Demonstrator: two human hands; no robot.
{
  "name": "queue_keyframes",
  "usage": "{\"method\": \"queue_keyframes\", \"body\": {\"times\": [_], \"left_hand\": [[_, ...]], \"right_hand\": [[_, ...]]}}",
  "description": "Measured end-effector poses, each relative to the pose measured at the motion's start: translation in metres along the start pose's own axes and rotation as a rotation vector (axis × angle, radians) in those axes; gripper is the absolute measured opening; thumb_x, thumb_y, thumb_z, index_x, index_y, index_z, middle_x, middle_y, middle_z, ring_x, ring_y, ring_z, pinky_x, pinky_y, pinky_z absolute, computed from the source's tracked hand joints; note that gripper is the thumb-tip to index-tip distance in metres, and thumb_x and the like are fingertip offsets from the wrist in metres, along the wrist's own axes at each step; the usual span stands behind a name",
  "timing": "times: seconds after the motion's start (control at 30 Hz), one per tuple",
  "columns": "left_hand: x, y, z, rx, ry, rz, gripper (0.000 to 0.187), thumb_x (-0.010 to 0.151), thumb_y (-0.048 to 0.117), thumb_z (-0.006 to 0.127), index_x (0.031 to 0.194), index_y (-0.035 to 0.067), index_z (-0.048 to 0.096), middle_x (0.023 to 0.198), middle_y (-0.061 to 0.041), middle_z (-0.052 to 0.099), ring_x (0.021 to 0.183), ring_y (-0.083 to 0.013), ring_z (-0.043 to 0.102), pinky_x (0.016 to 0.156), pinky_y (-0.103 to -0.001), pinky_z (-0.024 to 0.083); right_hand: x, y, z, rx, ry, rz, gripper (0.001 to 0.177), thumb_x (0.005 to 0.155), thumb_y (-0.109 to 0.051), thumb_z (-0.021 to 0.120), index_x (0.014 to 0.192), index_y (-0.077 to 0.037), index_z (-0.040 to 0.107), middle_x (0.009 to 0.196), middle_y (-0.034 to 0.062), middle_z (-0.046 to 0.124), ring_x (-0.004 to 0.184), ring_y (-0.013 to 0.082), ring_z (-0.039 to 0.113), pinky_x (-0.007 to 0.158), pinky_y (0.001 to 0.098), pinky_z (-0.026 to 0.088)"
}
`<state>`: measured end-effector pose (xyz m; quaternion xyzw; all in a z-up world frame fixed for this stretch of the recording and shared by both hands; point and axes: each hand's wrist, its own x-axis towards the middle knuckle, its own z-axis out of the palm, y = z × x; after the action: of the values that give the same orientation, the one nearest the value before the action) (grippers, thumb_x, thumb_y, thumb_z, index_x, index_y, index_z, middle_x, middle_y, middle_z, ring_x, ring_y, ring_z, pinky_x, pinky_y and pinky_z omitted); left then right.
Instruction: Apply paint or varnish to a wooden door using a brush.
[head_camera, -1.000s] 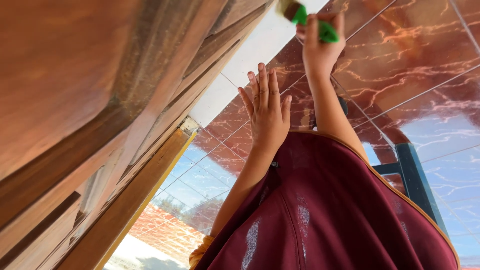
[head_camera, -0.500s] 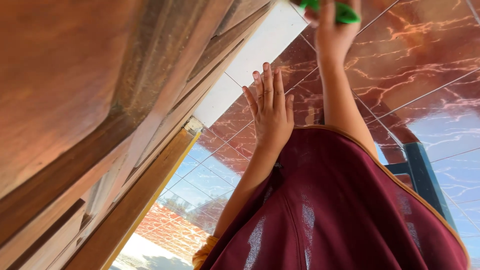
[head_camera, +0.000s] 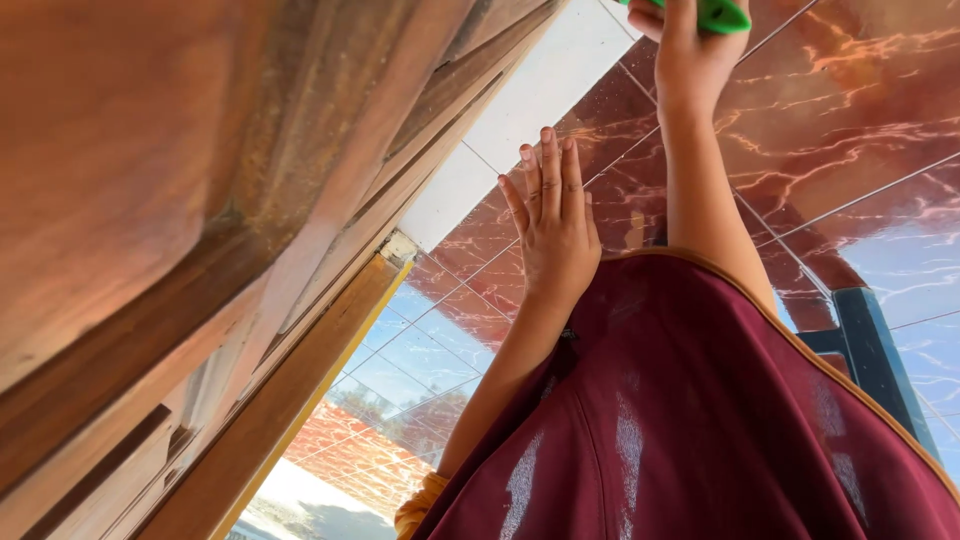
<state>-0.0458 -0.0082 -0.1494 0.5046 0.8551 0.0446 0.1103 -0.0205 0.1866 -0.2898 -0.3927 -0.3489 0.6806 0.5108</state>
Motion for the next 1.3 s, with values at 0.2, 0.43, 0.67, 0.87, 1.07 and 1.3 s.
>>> {"method": "queue_keyframes", "body": {"times": [0.2, 0.43, 0.67, 0.87, 1.07, 1.3], "left_hand": [[-0.003, -0.003, 0.006, -0.008, -0.007, 0.011, 0.069, 0.108, 0.011, 0.052, 0.167, 0.008, 0.017, 0.176, -0.01, 0.008, 0.165, -0.0305, 0.002, 0.134, -0.063, 0.002], [-0.006, 0.007, 0.008, 0.032, -0.038, 0.009, 0.072, 0.103, 0.003, 0.051, 0.167, 0.007, 0.017, 0.176, -0.011, 0.009, 0.165, -0.0305, 0.004, 0.133, -0.064, 0.001], [-0.009, -0.009, 0.023, 0.011, -0.028, -0.002, 0.07, 0.103, 0.005, 0.05, 0.166, 0.007, 0.02, 0.175, -0.011, 0.011, 0.165, -0.0311, 0.003, 0.134, -0.064, 0.002], [-0.006, -0.011, 0.024, -0.005, -0.034, -0.005, 0.069, 0.105, 0.004, 0.049, 0.166, 0.006, 0.019, 0.175, -0.012, 0.011, 0.165, -0.0315, 0.003, 0.133, -0.064, 0.002], [-0.002, -0.018, 0.043, -0.01, -0.06, -0.019, 0.073, 0.1, 0.001, 0.05, 0.166, 0.007, 0.019, 0.175, -0.012, 0.01, 0.164, -0.032, 0.003, 0.133, -0.064, 0.001], [-0.001, -0.008, 0.044, -0.007, -0.07, 0.004, 0.076, 0.097, -0.003, 0.051, 0.166, 0.006, 0.019, 0.175, -0.012, 0.008, 0.164, -0.0314, 0.001, 0.132, -0.065, 0.0]], "right_hand": [[-0.02, 0.025, 0.014, 0.032, -0.165, -0.008, 0.013, 0.112, -0.005, 0.064, 0.12, 0.005, 0.063, 0.105, 0.0172, 0.076, 0.091, 0.027, 0.082, 0.081, 0.0355, 0.074], [-0.001, 0.005, -0.014, -0.284, -0.157, 0.066, 0.016, 0.114, -0.011, 0.063, 0.115, 0.001, 0.073, 0.098, 0.0122, 0.081, 0.082, 0.0203, 0.084, 0.073, 0.0306, 0.069], [-0.029, 0.042, 0.012, -0.17, -0.135, -0.113, 0.015, 0.112, -0.009, 0.06, 0.114, 0.004, 0.066, 0.1, 0.017, 0.077, 0.086, 0.0233, 0.082, 0.075, 0.0318, 0.072], [-0.014, 0.021, -0.015, -0.261, -0.165, 0.045, 0.013, 0.108, -0.006, 0.058, 0.112, 0.004, 0.065, 0.095, 0.0132, 0.078, 0.08, 0.0198, 0.083, 0.068, 0.0287, 0.071], [-0.007, 0.091, -0.026, -0.253, -0.093, -0.148, 0.019, 0.116, -0.007, 0.064, 0.103, 0.004, 0.073, 0.09, 0.0157, 0.079, 0.077, 0.0209, 0.078, 0.071, 0.0311, 0.068], [-0.005, 0.028, -0.014, -0.436, -0.398, -0.038, 0.011, 0.111, -0.005, 0.062, 0.111, 0.002, 0.07, 0.097, 0.0123, 0.078, 0.083, 0.0163, 0.081, 0.072, 0.0276, 0.07]]}}
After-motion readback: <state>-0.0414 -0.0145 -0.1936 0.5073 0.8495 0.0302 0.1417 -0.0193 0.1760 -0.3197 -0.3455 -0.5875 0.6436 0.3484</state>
